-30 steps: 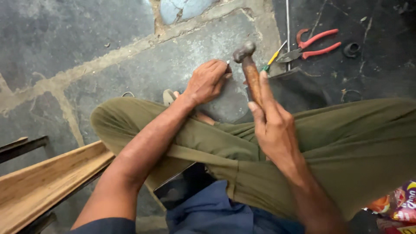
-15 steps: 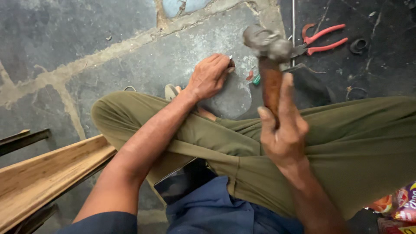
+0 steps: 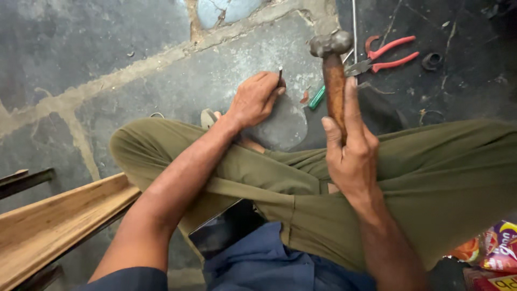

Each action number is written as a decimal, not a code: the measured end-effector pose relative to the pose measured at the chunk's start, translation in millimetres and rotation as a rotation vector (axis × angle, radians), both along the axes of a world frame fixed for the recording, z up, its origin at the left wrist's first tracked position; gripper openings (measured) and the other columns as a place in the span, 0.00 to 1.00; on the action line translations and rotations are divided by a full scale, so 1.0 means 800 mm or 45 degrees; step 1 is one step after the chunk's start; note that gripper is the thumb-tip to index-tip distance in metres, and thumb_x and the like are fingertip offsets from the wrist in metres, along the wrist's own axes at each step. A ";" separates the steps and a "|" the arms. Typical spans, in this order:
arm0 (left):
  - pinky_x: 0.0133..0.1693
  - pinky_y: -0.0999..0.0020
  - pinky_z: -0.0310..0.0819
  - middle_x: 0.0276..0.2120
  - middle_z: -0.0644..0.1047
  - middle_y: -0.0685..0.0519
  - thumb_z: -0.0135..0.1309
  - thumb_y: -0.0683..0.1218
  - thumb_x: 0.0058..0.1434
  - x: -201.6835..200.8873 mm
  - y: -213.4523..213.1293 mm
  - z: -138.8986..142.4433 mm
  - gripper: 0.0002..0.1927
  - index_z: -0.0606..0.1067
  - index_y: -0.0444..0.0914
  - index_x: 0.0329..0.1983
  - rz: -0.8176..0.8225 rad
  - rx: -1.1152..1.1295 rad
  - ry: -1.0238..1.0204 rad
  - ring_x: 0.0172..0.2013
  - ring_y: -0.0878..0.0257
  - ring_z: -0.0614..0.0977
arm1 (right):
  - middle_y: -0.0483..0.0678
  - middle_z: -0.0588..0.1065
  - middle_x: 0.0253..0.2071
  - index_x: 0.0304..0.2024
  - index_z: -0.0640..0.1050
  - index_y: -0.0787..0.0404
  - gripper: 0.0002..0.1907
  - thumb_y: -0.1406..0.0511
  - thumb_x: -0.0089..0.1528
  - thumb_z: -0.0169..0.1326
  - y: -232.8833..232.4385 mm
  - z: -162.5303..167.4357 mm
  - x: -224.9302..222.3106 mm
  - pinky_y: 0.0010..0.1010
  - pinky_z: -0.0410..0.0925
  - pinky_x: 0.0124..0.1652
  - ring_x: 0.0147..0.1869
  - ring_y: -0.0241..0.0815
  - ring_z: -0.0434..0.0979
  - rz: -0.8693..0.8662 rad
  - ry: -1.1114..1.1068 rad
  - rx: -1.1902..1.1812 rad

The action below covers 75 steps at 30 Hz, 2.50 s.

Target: The person sits on the floor and uses a hammer to strike a small metal object held in the left hand. The person repeatedly hammers the object, occasionally repositioning it, and continues the process for the duration of the clip.

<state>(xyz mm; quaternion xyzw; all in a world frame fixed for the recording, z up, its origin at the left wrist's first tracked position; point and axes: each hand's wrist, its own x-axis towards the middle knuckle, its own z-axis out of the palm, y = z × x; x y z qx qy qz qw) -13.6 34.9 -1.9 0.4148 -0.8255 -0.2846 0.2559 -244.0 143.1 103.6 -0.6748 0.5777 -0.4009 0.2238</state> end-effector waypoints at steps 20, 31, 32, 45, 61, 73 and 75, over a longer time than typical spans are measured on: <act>0.45 0.55 0.75 0.40 0.78 0.49 0.56 0.45 0.68 -0.007 0.003 0.001 0.06 0.75 0.39 0.44 0.009 -0.091 -0.037 0.44 0.49 0.80 | 0.66 0.70 0.69 0.77 0.57 0.65 0.32 0.67 0.75 0.53 -0.001 -0.007 0.010 0.40 0.74 0.55 0.64 0.62 0.80 0.070 -0.075 0.094; 0.45 0.53 0.73 0.40 0.78 0.45 0.57 0.44 0.67 -0.003 0.003 -0.007 0.05 0.75 0.39 0.43 -0.018 -0.061 -0.043 0.45 0.45 0.79 | 0.51 0.75 0.38 0.80 0.52 0.55 0.34 0.65 0.74 0.48 0.009 0.082 0.013 0.26 0.71 0.32 0.29 0.30 0.71 -0.202 -0.745 0.210; 0.45 0.53 0.73 0.41 0.78 0.45 0.57 0.45 0.67 -0.003 0.003 -0.008 0.05 0.75 0.39 0.43 -0.024 -0.075 -0.025 0.45 0.45 0.79 | 0.50 0.75 0.38 0.81 0.52 0.54 0.34 0.65 0.75 0.48 0.008 0.077 0.014 0.26 0.70 0.33 0.30 0.31 0.71 -0.170 -0.756 0.158; 0.44 0.54 0.74 0.40 0.78 0.48 0.56 0.45 0.68 -0.003 0.003 -0.008 0.05 0.76 0.41 0.45 0.128 -0.014 0.002 0.44 0.48 0.80 | 0.44 0.73 0.28 0.80 0.56 0.54 0.32 0.65 0.75 0.50 -0.003 0.016 -0.003 0.27 0.70 0.29 0.27 0.32 0.72 -0.109 -0.348 0.424; 0.47 0.54 0.74 0.41 0.79 0.48 0.58 0.44 0.67 -0.007 0.004 0.002 0.06 0.75 0.39 0.43 0.019 -0.151 -0.040 0.45 0.48 0.81 | 0.68 0.75 0.60 0.78 0.58 0.60 0.32 0.67 0.74 0.53 -0.013 0.001 0.010 0.42 0.74 0.50 0.59 0.61 0.81 0.143 -0.066 0.189; 0.46 0.55 0.74 0.40 0.78 0.47 0.57 0.43 0.66 -0.006 0.004 -0.001 0.05 0.75 0.39 0.43 0.031 -0.158 -0.035 0.45 0.47 0.80 | 0.59 0.71 0.60 0.76 0.51 0.60 0.32 0.63 0.73 0.47 -0.020 0.074 0.011 0.29 0.74 0.32 0.30 0.37 0.78 -0.220 -0.425 0.162; 0.47 0.54 0.74 0.41 0.78 0.47 0.58 0.44 0.66 -0.007 0.004 -0.003 0.06 0.74 0.38 0.42 0.052 -0.180 -0.044 0.45 0.47 0.80 | 0.63 0.72 0.63 0.76 0.54 0.58 0.31 0.63 0.74 0.49 -0.031 0.050 0.017 0.33 0.75 0.40 0.42 0.49 0.81 0.013 -0.075 0.052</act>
